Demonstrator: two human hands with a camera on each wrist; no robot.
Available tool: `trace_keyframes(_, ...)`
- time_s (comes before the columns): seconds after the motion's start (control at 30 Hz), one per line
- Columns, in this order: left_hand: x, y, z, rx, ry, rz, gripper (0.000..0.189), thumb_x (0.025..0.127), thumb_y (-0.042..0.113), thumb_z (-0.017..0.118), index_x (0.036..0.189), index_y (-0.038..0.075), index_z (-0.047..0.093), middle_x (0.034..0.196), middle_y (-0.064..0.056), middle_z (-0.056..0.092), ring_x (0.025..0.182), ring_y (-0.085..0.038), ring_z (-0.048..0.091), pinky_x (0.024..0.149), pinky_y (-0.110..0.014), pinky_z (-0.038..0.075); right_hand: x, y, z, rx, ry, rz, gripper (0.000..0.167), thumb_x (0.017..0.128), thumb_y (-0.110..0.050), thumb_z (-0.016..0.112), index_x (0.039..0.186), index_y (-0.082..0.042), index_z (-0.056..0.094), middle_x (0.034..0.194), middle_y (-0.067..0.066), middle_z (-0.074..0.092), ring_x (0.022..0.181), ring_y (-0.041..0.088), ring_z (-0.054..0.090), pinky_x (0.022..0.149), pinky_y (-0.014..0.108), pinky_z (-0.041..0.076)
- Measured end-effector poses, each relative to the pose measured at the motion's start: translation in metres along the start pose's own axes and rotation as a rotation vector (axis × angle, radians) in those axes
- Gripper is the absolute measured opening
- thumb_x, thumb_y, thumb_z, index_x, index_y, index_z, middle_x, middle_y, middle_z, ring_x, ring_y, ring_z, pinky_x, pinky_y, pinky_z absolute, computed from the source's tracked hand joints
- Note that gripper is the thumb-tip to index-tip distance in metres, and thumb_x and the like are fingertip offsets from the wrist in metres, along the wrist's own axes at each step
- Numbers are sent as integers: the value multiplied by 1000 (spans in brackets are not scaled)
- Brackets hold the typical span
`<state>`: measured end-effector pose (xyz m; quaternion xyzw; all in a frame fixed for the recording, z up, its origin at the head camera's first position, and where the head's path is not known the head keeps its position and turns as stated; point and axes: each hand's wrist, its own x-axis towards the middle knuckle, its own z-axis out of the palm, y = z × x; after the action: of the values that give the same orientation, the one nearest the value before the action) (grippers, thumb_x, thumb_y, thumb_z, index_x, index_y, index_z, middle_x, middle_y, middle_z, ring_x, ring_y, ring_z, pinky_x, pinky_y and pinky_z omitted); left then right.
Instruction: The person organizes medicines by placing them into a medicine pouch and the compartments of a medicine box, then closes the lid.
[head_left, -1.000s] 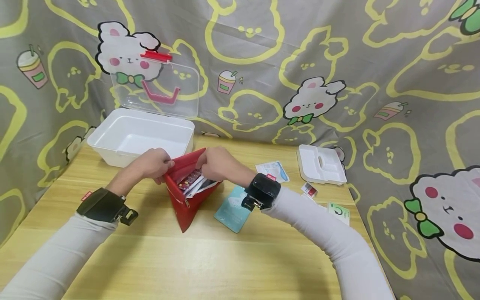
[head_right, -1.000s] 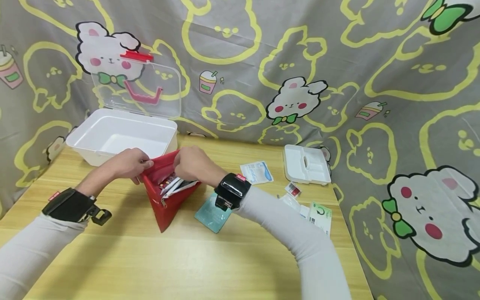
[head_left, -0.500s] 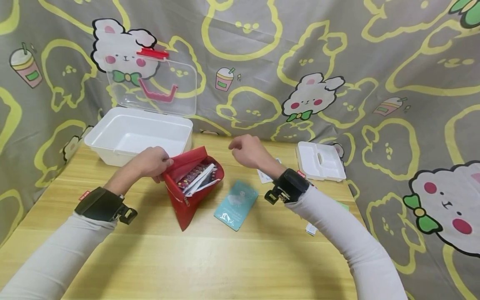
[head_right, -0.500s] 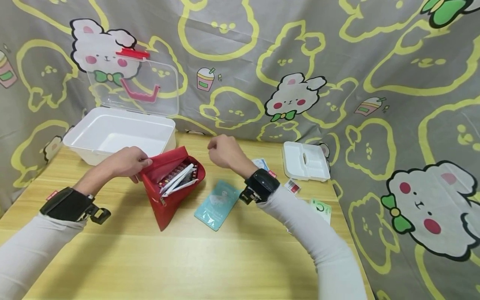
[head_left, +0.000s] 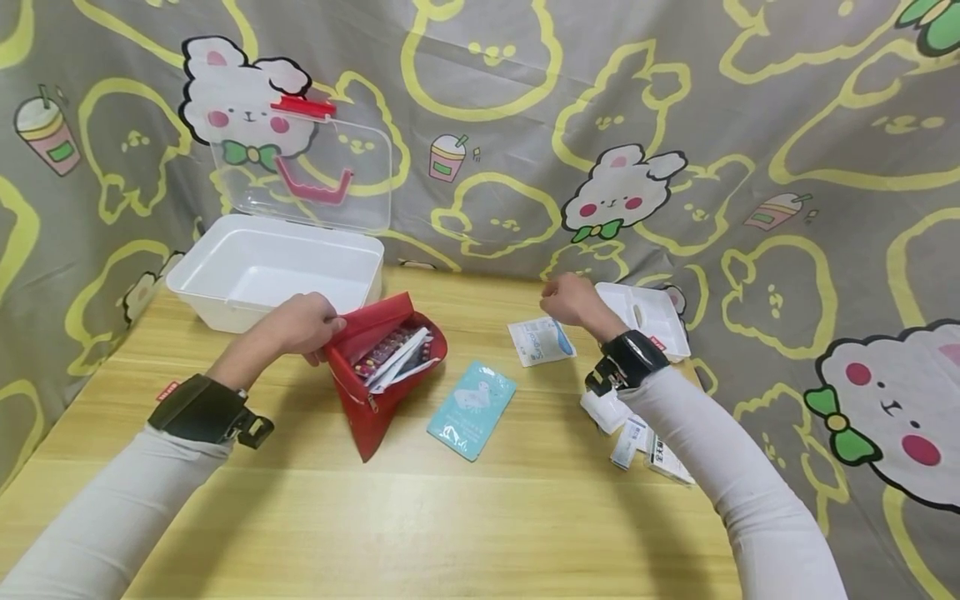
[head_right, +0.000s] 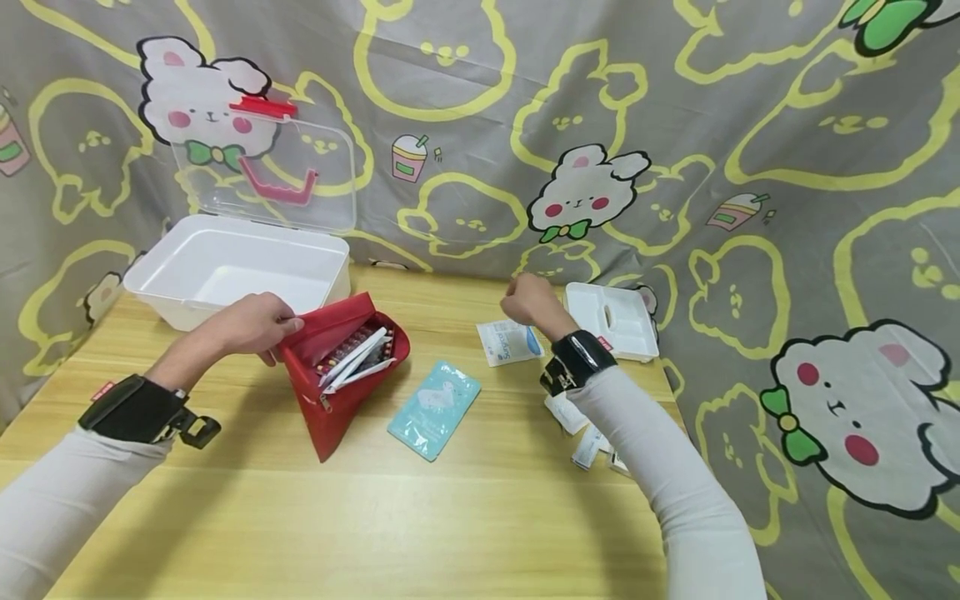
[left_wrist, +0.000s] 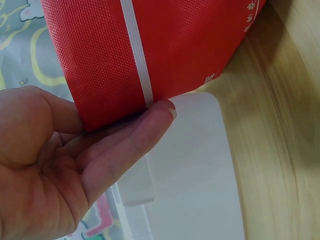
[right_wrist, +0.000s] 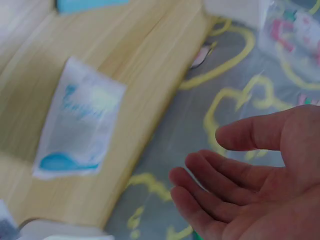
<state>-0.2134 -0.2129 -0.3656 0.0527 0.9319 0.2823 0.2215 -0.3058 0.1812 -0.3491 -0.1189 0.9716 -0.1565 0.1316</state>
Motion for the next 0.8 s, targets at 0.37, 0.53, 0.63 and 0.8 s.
trace_keyframes(0.37, 0, -1, 1, 8, 10, -14, 34, 106, 13, 49, 117, -16, 63, 87, -19, 72, 68, -23, 72, 65, -35, 64, 12, 48, 24, -27, 19, 105, 27, 87, -24, 65, 80, 1, 59, 69, 2, 47, 68, 19, 43, 61, 27, 38)
trace_keyframes(0.53, 0, -1, 1, 3, 2, -8, 34, 107, 12, 48, 117, -17, 63, 84, -18, 72, 69, -26, 74, 64, -35, 64, 13, 57, 45, -4, 29, 102, 48, 78, -11, 67, 122, 8, 62, 110, 24, 69, 96, 35, 60, 88, 43, 53)
trace_keyframes(0.63, 0, -1, 1, -1, -1, -5, 34, 107, 12, 48, 118, -17, 62, 84, -18, 72, 69, -26, 74, 64, -35, 64, 12, 56, 57, 23, 4, 104, 67, 74, -10, 73, 137, 5, 54, 128, 28, 63, 109, 38, 59, 99, 48, 51)
trace_keyframes(0.8, 0, -1, 1, -1, 5, -6, 35, 107, 12, 48, 118, -17, 62, 87, -19, 72, 69, -25, 74, 64, -35, 64, 11, 51, 71, 4, -84, 105, 96, 67, -15, 89, 149, 2, 42, 139, 30, 55, 123, 43, 55, 111, 50, 45)
